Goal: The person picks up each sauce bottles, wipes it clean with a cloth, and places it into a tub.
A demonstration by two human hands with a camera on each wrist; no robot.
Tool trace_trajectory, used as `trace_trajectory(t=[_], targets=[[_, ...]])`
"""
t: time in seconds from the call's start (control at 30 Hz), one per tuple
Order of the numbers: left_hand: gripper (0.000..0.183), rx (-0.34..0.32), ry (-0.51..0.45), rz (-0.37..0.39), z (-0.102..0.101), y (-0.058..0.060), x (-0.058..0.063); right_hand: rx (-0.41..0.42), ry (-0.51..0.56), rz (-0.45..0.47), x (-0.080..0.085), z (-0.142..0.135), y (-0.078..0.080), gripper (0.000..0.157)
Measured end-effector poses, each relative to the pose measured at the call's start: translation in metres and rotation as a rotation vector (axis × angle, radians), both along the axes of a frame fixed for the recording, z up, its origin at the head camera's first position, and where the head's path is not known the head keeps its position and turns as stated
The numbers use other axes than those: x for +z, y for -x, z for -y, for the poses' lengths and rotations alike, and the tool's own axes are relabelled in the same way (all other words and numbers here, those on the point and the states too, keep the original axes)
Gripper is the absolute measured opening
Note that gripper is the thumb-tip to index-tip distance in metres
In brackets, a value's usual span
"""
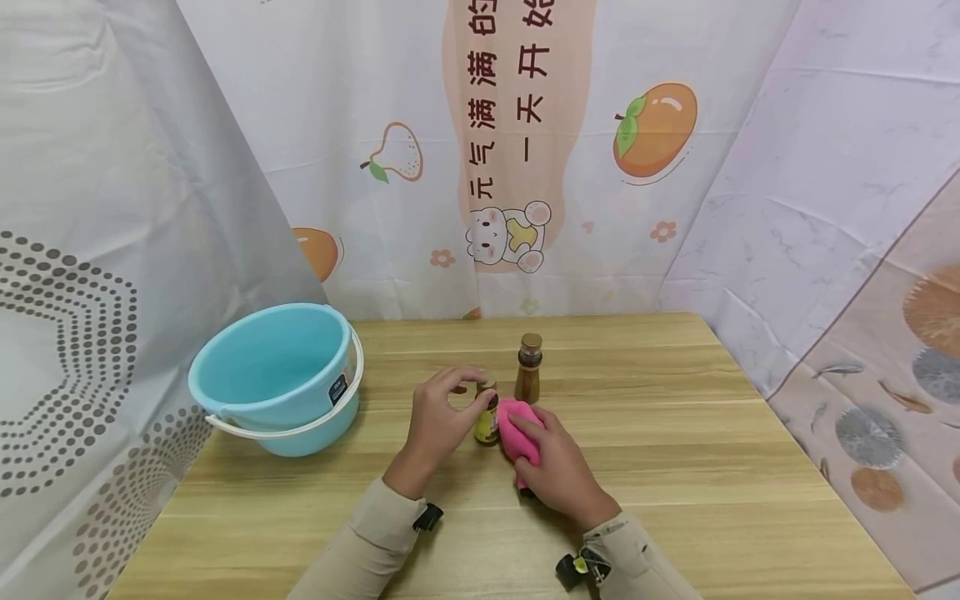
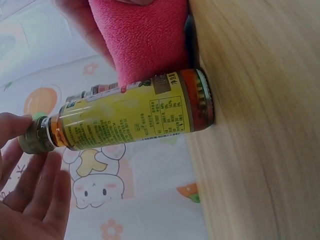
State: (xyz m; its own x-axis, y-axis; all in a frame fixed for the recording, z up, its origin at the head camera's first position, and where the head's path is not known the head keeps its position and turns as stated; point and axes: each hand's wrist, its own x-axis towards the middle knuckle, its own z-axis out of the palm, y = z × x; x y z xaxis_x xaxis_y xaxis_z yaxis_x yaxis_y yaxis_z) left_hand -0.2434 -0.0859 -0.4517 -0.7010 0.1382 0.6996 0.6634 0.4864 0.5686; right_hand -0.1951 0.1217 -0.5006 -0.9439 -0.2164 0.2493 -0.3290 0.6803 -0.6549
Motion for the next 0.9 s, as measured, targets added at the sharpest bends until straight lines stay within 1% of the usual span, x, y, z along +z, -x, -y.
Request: trace_trajectory(t=[0.17,0.4,0.67,0.9], targets=[[0.022,0.033,-0.002,-0.018,-0.0010,-0.0015,0.0009,0.000,-0.004,0.001,0.0017,0.0011,-0.0005,0.068],[0.024,0.033,-0.012,-0.012,-0.0013,-0.0006,0.0014,0.002,-0.003,-0.003,0.0014,0.0011,-0.0004,0.067],[0.024,0.025,-0.028,0.032,-0.0003,-0.0014,0.0028,0.024,0.045,-0.104,0.0008,0.0004,0.0004,0.068],[0.023,-0.005,-0.041,0.042,-0.0003,-0.0008,0.0019,0.048,0.120,-0.233,0.0022,0.0004,0.0011,0.073]])
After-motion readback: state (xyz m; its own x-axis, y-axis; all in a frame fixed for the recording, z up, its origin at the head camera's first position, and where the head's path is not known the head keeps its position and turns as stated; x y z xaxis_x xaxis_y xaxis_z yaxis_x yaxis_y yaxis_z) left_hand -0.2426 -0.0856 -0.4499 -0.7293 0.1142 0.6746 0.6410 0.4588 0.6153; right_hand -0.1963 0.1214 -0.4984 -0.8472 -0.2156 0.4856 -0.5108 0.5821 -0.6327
